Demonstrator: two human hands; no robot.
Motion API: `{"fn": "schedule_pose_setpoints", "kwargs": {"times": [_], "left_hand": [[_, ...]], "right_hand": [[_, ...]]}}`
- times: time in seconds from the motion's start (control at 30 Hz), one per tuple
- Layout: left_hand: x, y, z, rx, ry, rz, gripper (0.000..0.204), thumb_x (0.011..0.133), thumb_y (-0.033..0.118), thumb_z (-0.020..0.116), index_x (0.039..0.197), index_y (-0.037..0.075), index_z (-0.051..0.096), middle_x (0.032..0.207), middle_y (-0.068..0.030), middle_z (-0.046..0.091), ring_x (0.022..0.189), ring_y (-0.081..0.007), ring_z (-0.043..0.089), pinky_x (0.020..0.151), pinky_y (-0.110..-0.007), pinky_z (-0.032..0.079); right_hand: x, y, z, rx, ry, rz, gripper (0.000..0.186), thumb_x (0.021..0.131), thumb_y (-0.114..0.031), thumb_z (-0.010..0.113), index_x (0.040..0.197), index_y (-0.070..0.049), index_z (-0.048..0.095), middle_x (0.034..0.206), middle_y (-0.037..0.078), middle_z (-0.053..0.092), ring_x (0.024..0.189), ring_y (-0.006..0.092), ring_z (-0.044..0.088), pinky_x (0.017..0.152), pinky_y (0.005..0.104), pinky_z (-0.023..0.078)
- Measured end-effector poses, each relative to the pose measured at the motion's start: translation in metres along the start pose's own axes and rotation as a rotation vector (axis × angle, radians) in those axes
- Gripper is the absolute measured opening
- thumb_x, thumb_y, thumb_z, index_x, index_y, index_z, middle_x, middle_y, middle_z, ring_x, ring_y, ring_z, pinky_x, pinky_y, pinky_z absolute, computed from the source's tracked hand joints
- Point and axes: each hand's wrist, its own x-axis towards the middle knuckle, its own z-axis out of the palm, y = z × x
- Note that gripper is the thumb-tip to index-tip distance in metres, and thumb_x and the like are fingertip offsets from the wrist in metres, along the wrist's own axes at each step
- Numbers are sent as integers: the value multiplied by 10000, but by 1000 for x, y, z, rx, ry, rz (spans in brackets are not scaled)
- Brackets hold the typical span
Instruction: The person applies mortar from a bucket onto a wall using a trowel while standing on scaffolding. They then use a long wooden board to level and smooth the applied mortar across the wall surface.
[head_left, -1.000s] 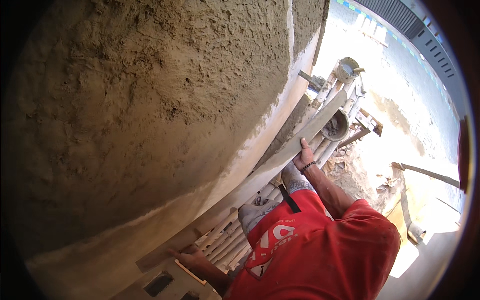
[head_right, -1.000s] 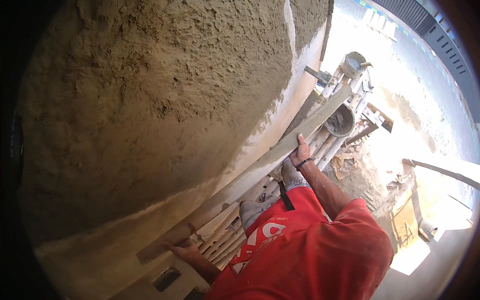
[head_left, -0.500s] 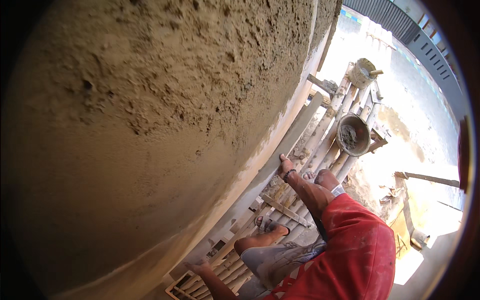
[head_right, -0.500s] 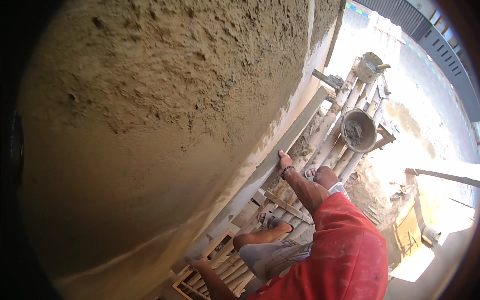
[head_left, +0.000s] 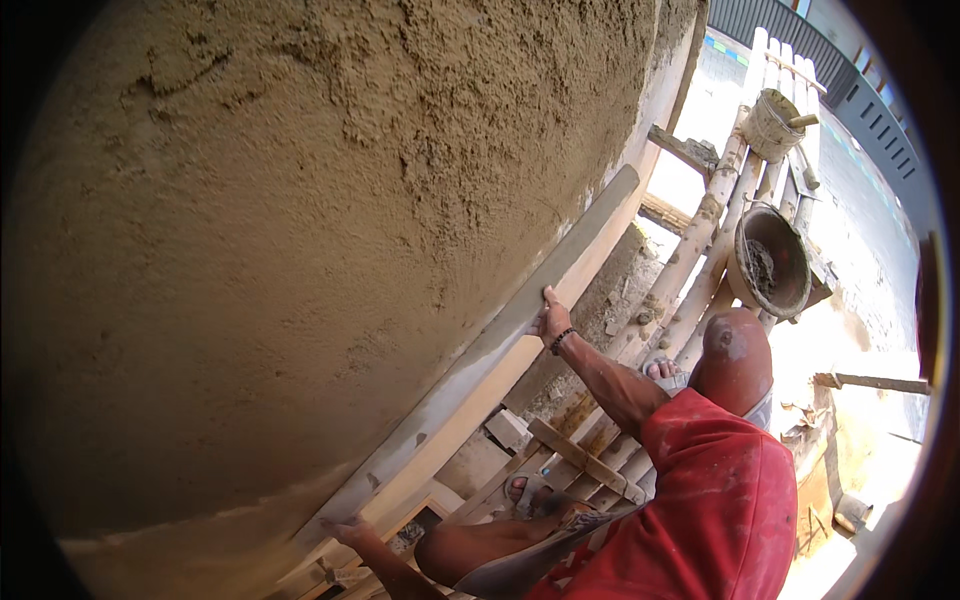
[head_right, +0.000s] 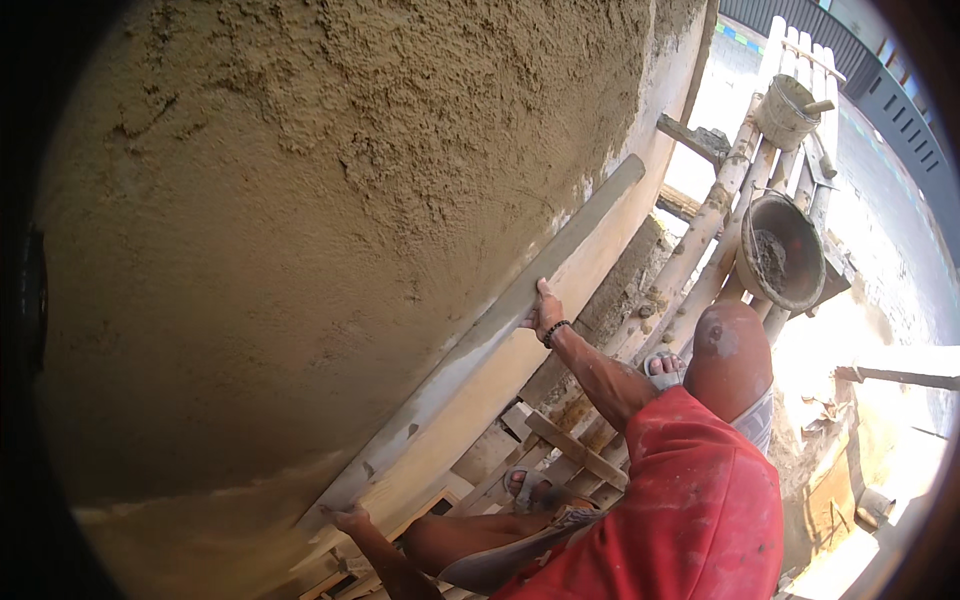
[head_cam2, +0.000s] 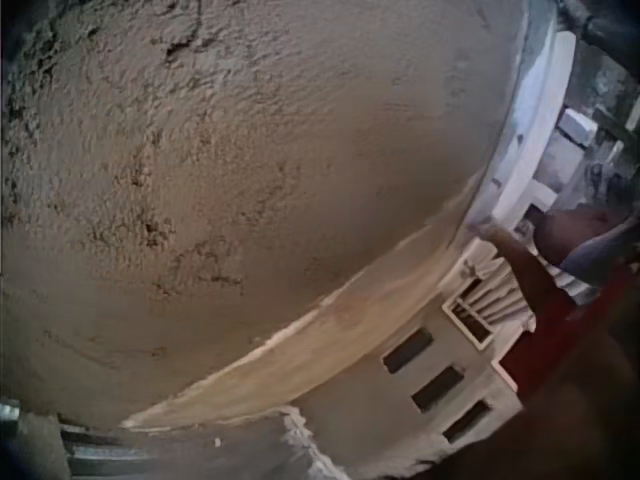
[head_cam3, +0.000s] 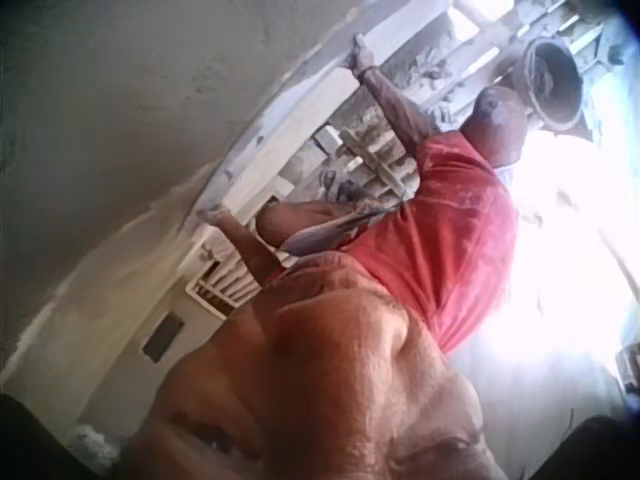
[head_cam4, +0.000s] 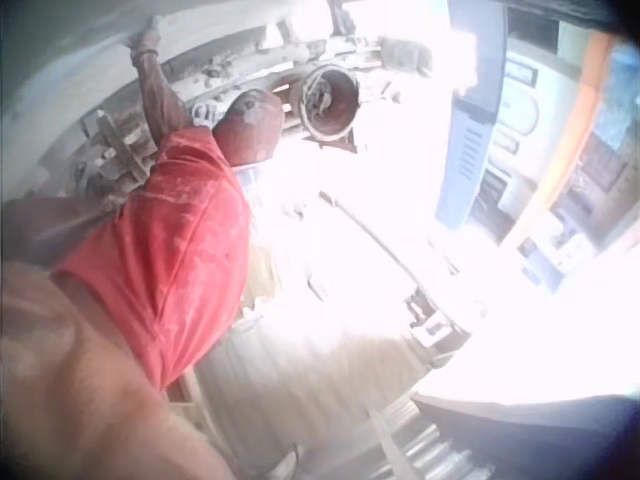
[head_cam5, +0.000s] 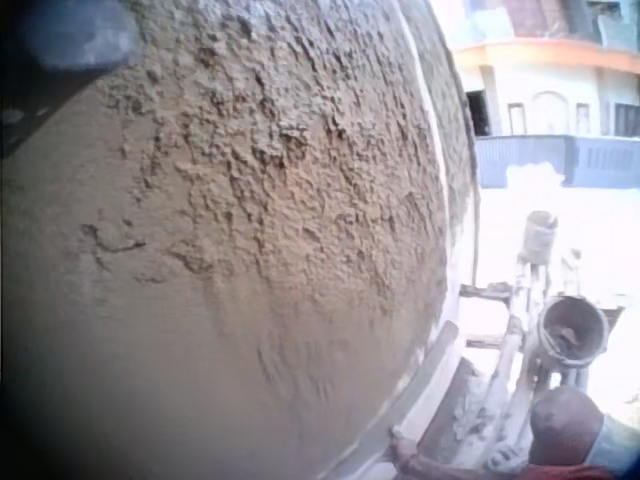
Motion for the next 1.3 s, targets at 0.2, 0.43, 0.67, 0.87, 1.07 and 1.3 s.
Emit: {"fn": "schedule_pose_setpoints", "kwargs": {"times": [0.2, 0.43, 0.67, 0.87, 1.07, 1.3], "left_hand": [[-30, 18, 46, -266, 75, -217, 603, 848, 309, 608, 1332, 23, 391, 1305, -168, 470, 1184, -322, 468, 1018, -452, 373], [-66, 23, 94, -506, 193, -492, 547, 905, 419, 487, 1342, 97, 411, 1360, -88, 444, 1225, -273, 440, 1068, -408, 316], [-34, -19, 49, 694, -2, -54, 609, 904, 384, 452, 1394, 48, 320, 1454, -103, 311, 1311, -257, 325, 1107, -383, 248], [-50, -10, 101, 391, -79, -463, 773, 813, 423, 478, 1432, 39, 221, 1502, -174, 173, 1391, -317, 133, 1147, -409, 114], [-55, -43, 100, -187, 126, -499, 665, 879, 461, 382, 1420, 89, 277, 1499, -89, 216, 1379, -245, 187, 1123, -398, 175], [-104, 28, 158, 143, -102, -503, 810, 805, 463, 456, 1444, 51, 178, 1512, -173, 124, 1395, -300, 104, 1152, -399, 68]], "right_hand": [[40, 6, -20, 30, 94, -289, 652, 889, -590, 399, 1250, -49, 445, 1131, 216, 594, 901, 331, 642, 700, 464, 557], [71, -31, -36, 44, 260, -337, 584, 895, -558, 412, 1185, -55, 476, 1062, 154, 597, 857, 311, 642, 621, 527, 552], [85, -32, -13, 70, 315, -488, 539, 892, -446, 486, 1111, 44, 535, 1033, 149, 604, 866, 250, 605, 789, 363, 494], [77, -114, -8, -84, 319, -708, 522, 895, -383, 502, 1105, 94, 528, 1017, 179, 602, 892, 241, 592, 804, 369, 482], [32, -197, 46, -210, 236, -584, 553, 895, -400, 499, 1084, 119, 524, 979, 193, 615, 866, 249, 608, 781, 372, 492], [47, -214, 31, -18, 355, -789, 510, 914, -399, 460, 983, 92, 580, 878, 155, 634, 776, 238, 609, 738, 368, 493]]}}
